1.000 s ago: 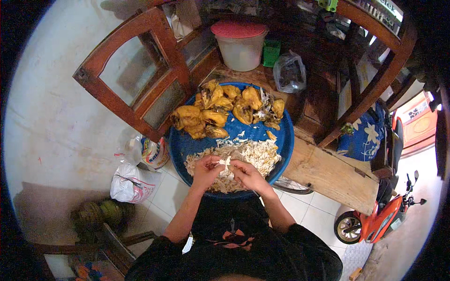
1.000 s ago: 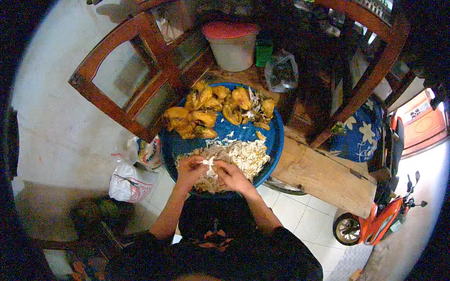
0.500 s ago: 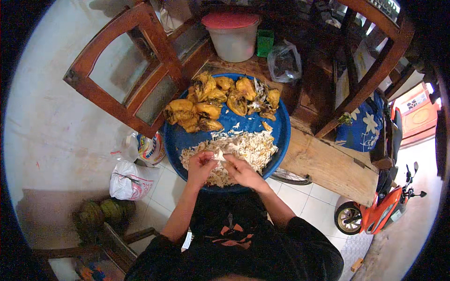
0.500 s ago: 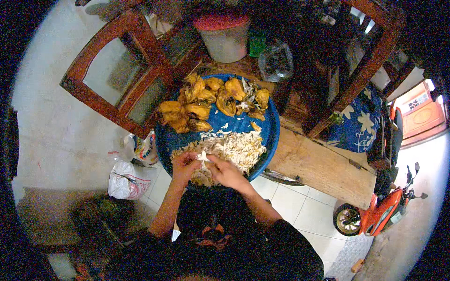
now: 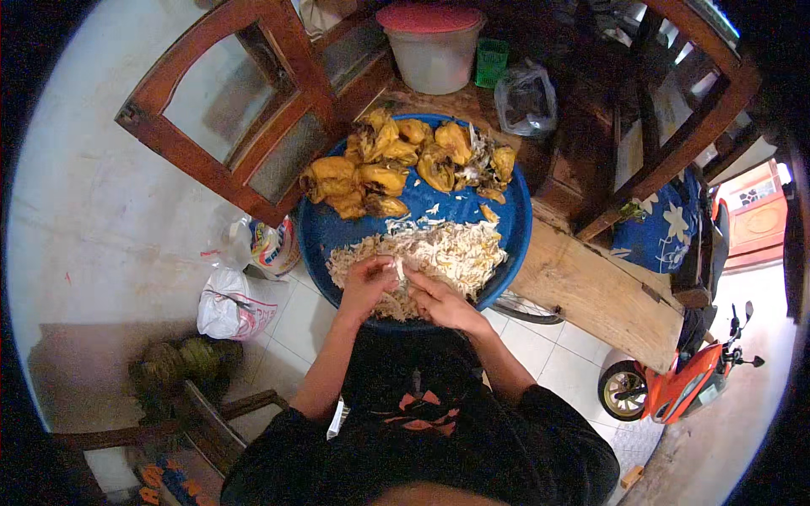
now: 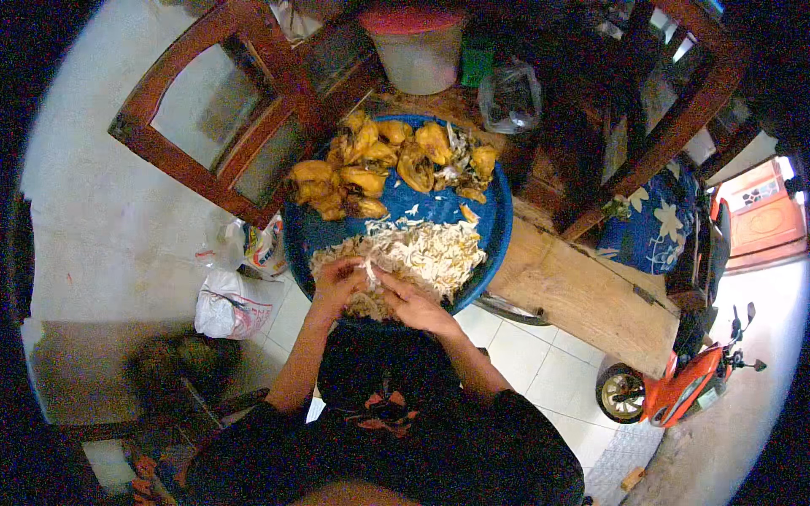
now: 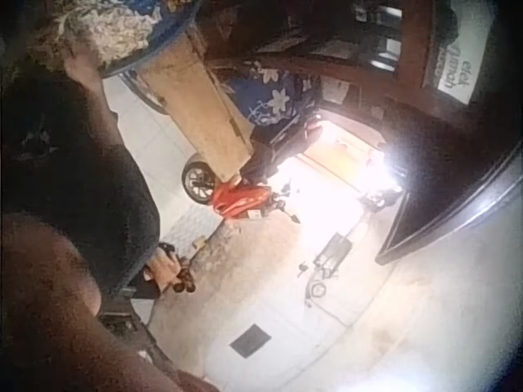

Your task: Shredding cooked chicken by hand into a tray for food preparation.

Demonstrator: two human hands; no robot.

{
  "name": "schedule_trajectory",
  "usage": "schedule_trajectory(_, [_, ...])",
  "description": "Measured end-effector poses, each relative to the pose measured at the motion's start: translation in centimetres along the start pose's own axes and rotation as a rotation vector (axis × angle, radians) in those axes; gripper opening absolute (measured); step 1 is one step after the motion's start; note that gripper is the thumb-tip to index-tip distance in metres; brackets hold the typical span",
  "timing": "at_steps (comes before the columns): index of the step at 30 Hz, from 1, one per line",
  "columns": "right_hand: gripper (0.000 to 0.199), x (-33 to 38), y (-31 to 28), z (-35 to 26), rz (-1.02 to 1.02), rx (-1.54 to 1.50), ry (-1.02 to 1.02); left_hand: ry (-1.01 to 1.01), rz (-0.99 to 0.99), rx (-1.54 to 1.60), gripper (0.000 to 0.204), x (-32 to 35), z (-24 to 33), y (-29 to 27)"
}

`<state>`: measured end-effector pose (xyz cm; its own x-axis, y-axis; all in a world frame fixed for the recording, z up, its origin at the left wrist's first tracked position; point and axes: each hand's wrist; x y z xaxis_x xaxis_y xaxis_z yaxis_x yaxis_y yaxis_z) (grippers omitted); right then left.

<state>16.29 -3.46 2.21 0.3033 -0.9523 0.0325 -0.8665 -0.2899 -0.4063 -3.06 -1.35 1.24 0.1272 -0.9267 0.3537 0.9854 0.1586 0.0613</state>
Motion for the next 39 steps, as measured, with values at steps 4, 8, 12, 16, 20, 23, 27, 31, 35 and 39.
schedule_trajectory(4, [0.047, 0.2, 0.6, 0.9, 0.073, -0.008, -0.011, 0.148, -0.052, -0.195, 0.033, 0.1, 1.6, 0.3])
schedule_trajectory(8, [0.044, -1.2, -1.8, -2.4, -0.04, 0.024, 0.031, 0.071, 0.043, -0.166, 0.028, -0.5, 0.0, -0.4])
schedule_trajectory(12, [0.041, -1.3, -1.9, -3.3, -0.037, -0.095, 0.251, 0.089, 0.074, -0.173, 0.02, 0.2, 0.9, 0.4])
schedule_trajectory(16, [0.038, -1.8, -0.2, 0.7, 0.184, -0.037, 0.041, 0.162, 0.019, -0.276, 0.012, -0.1, 0.2, 0.8])
schedule_trajectory(20, [0.035, -1.6, -0.9, -1.4, 0.124, -0.127, 0.189, 0.103, 0.053, -0.177, 0.011, 0.2, 0.1, 0.8])
schedule_trajectory(23, [0.034, -1.0, 0.3, -0.1, 0.135, -0.098, 0.091, 0.188, 0.024, -0.3, 0.012, 0.5, 1.0, 1.2])
schedule_trajectory(27, [0.038, -1.9, -0.2, -1.3, 0.236, 0.066, -0.014, 0.06, 0.015, -0.143, 0.012, 0.3, -1.1, 0.5])
schedule_trajectory(31, [0.039, -1.3, -1.0, -3.2, 0.018, -0.175, 0.343, 0.124, 0.053, -0.206, 0.016, 0.4, -1.0, 0.7])
schedule_trajectory(35, [0.039, -1.1, 0.3, -1.2, 0.031, -0.037, 0.191, 0.152, 0.004, -0.325, 0.021, 0.1, -0.7, 0.2])
schedule_trajectory(39, [0.039, -1.1, -0.4, -1.8, 0.211, -0.062, 0.11, 0.094, 0.082, -0.17, 0.021, 0.7, -0.6, 0.5])
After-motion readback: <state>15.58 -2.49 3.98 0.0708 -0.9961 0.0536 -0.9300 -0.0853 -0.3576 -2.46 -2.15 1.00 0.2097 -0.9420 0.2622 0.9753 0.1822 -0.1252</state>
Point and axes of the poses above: each hand's wrist, its own x-axis away from the middle knuckle, its own y-axis out of the palm, z = x × y, and after that the axes turned 13 degrees about z, right-handed
